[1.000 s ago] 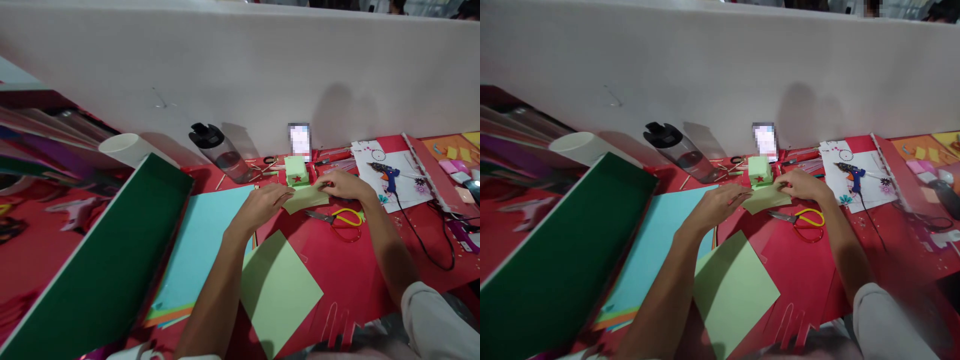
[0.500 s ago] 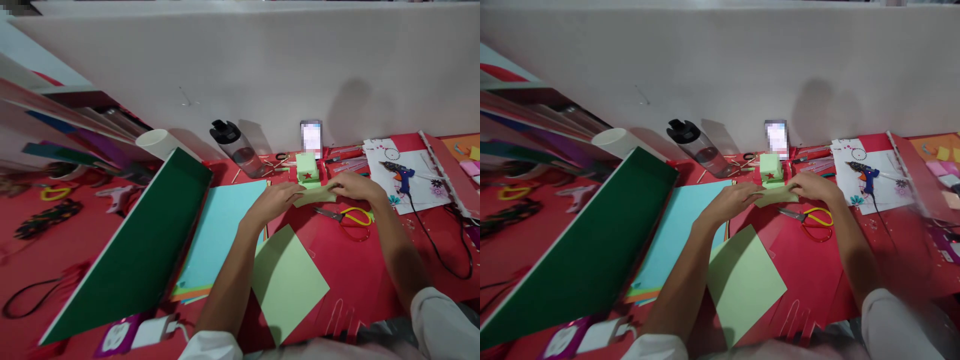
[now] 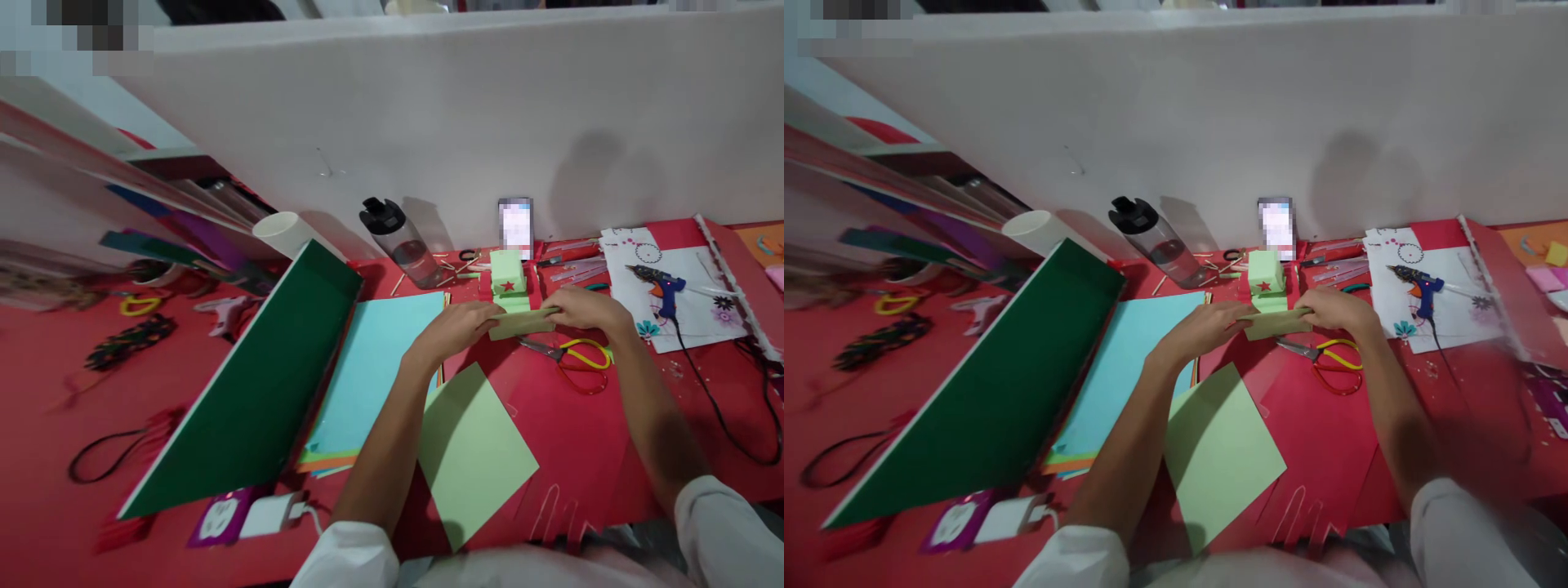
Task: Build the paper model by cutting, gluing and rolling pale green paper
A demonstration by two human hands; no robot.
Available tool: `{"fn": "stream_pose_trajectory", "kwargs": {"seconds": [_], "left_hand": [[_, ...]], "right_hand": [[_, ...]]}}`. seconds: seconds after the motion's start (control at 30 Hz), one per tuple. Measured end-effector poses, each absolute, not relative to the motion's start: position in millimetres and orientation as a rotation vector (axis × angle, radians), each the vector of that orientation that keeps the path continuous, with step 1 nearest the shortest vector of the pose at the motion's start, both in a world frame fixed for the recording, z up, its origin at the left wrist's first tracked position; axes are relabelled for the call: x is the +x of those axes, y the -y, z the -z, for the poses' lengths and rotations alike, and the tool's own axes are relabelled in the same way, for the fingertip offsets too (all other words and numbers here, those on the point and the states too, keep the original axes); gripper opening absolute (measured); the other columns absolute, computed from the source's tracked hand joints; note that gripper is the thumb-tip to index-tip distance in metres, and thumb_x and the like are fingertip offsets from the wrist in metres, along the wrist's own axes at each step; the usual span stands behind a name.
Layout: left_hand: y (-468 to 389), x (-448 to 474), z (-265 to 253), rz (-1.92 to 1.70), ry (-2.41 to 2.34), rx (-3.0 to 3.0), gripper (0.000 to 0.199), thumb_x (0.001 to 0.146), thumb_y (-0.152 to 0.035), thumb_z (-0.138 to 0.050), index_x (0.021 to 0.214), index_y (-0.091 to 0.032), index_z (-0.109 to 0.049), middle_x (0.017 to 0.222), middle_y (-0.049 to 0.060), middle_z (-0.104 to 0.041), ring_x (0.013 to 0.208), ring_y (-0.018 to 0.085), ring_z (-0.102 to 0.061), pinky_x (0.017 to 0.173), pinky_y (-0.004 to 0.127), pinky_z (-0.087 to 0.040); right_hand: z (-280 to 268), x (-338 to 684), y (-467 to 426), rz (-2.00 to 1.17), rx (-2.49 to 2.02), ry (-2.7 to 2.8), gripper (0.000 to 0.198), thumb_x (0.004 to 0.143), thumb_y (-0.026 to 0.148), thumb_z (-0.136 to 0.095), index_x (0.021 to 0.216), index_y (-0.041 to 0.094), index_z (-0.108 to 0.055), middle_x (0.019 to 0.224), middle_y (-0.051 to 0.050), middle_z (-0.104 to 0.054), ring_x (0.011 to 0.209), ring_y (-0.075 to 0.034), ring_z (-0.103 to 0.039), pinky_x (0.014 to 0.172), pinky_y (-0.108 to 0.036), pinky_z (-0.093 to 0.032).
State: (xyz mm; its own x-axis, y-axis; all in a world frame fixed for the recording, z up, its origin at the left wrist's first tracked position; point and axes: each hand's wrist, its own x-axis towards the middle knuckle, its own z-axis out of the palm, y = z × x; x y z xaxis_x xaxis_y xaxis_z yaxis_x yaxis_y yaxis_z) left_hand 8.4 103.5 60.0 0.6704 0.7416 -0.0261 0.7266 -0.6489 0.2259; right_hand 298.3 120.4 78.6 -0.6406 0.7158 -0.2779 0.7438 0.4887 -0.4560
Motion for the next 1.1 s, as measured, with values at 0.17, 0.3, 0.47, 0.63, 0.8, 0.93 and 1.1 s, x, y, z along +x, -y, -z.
{"fn": "stream_pose_trajectory", "kwargs": {"seconds": [0.17, 0.3, 0.47, 0.63, 0.8, 0.93, 1.1], "left_hand": [[-103, 17, -54, -0.126, -1.143, 2.629, 0.035, 0.105, -0.019, -0.043, 0.128, -0.022, -0.069, 0.117, 0.010, -0.078, 0.101, 0.025, -0.073, 0.075, 0.030, -0.050], [-101, 24, -51, -0.213, -1.115, 2.591, 0.032, 0.105, -0.021, -0.046, 0.128, -0.021, -0.069, 0.115, 0.011, -0.077, 0.099, 0.025, -0.073, 0.080, 0.032, -0.052], [-99, 23, -52, -0.317, -1.122, 2.526, 0.030, 0.106, -0.023, -0.049, 0.127, -0.022, -0.070, 0.113, 0.011, -0.077, 0.099, 0.024, -0.073, 0.084, 0.032, -0.054], [-88, 19, -61, -0.519, -1.253, 2.412, 0.030, 0.105, -0.029, -0.054, 0.131, -0.024, -0.069, 0.126, 0.008, -0.077, 0.098, 0.023, -0.073, 0.086, 0.034, -0.055], [-74, 21, -66, -0.863, -1.303, 2.209, 0.029, 0.104, -0.037, -0.060, 0.128, -0.025, -0.070, 0.117, 0.005, -0.078, 0.084, 0.018, -0.068, 0.078, 0.029, -0.053], [-63, 23, -51, -1.035, -1.307, 2.095, 0.034, 0.101, -0.040, -0.063, 0.130, -0.021, -0.070, 0.104, 0.006, -0.076, 0.075, 0.015, -0.062, 0.074, 0.026, -0.051], [-46, 19, -20, -0.974, -1.308, 1.919, 0.041, 0.099, -0.045, -0.064, 0.133, -0.022, -0.069, 0.092, 0.002, -0.074, 0.069, 0.014, -0.058, 0.070, 0.026, -0.049]], "right_hand": [[-72, 292, -121, 0.857, 1.273, -2.665, 0.014, 0.087, 0.010, -0.060, 0.082, 0.019, -0.069, 0.079, -0.003, -0.069, 0.073, -0.017, -0.055, 0.066, -0.028, -0.030], [-73, 288, -120, 0.912, 1.251, -2.640, 0.017, 0.089, 0.011, -0.059, 0.076, 0.020, -0.067, 0.071, -0.002, -0.067, 0.066, -0.016, -0.053, 0.064, -0.029, -0.030], [-72, 295, -123, 0.896, 1.272, -2.683, 0.021, 0.086, 0.007, -0.055, 0.079, 0.020, -0.069, 0.079, -0.004, -0.070, 0.072, -0.018, -0.056, 0.067, -0.029, -0.033], [-81, 302, -122, 0.886, 1.234, -2.761, 0.020, 0.086, 0.009, -0.053, 0.081, 0.019, -0.068, 0.085, -0.005, -0.071, 0.076, -0.019, -0.057, 0.068, -0.029, -0.034], [-100, 304, -111, 0.981, 1.247, -2.778, 0.018, 0.092, 0.020, -0.054, 0.093, 0.020, -0.072, 0.091, -0.005, -0.074, 0.079, -0.020, -0.061, 0.069, -0.029, -0.036], [-113, 304, -102, 0.986, 1.292, -2.848, 0.019, 0.096, 0.029, -0.057, 0.104, 0.020, -0.072, 0.096, -0.007, -0.074, 0.083, -0.021, -0.062, 0.071, -0.029, -0.038], [-117, 301, -93, 1.034, 1.391, -2.819, 0.025, 0.093, 0.034, -0.065, 0.112, 0.019, -0.071, 0.089, -0.006, -0.072, 0.076, -0.020, -0.060, 0.068, -0.029, -0.038]]}}
